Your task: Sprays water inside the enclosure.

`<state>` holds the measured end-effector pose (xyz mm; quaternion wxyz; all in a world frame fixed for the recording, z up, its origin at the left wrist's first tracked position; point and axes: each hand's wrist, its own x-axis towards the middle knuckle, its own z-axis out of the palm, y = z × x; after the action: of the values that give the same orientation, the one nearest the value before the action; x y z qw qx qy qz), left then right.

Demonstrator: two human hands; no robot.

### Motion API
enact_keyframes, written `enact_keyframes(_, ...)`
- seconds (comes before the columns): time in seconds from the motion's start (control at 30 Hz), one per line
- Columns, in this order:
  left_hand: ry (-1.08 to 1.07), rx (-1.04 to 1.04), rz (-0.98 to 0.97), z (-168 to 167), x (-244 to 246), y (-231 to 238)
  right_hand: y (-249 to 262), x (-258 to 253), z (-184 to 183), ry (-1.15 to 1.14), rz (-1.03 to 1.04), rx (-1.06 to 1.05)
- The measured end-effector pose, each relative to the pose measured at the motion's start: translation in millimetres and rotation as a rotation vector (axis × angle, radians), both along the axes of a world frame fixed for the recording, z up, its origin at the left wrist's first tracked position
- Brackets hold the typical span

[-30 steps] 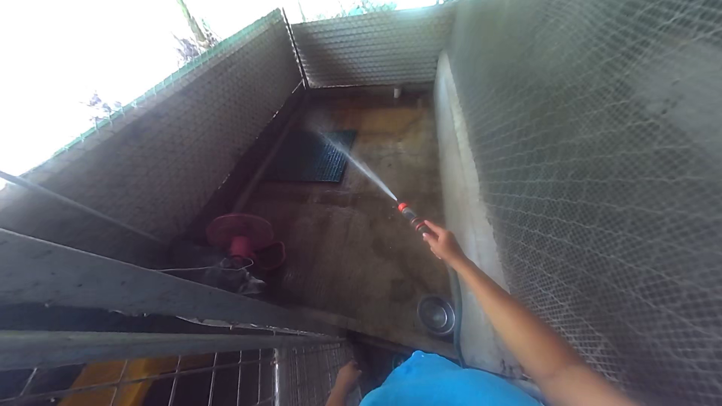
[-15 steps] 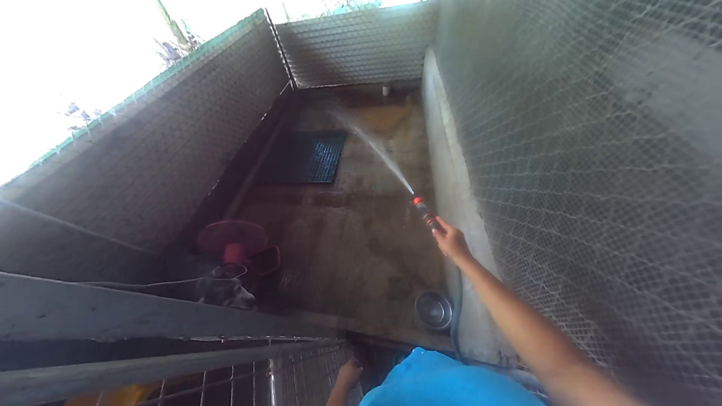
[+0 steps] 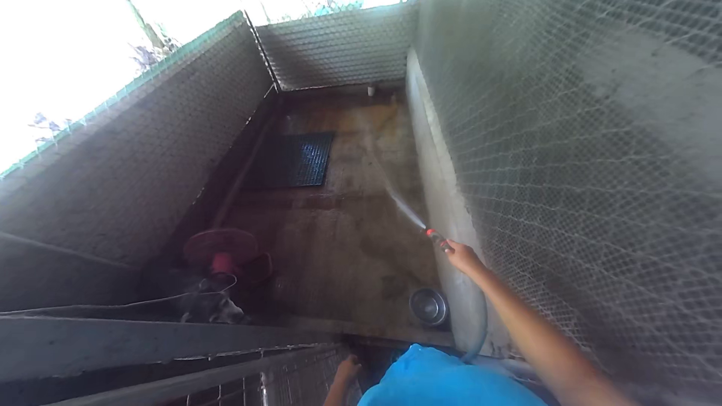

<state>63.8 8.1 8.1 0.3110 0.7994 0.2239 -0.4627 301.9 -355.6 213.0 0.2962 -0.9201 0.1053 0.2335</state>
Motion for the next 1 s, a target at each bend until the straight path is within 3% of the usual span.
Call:
enact_keyframes(0.13,0.007,0.004,-0.013,-1,4,-3,-1,-5,-6,0.078,0.024,0.015)
enact_keyframes(0.4,0.015,0.007,-0.014,-1,5,-5,9,-1,7,-0.16,-0.081,0.055)
enact_keyframes(0.77,0.031,-0.001,-0.014,-8,-9,-3,33,-10,-13,0.035,0.045,0.18)
enact_keyframes(1.0,0.019,0.014,-0.034,-1,-3,-2,37,5,-7,-0.125,-0.047,0.236)
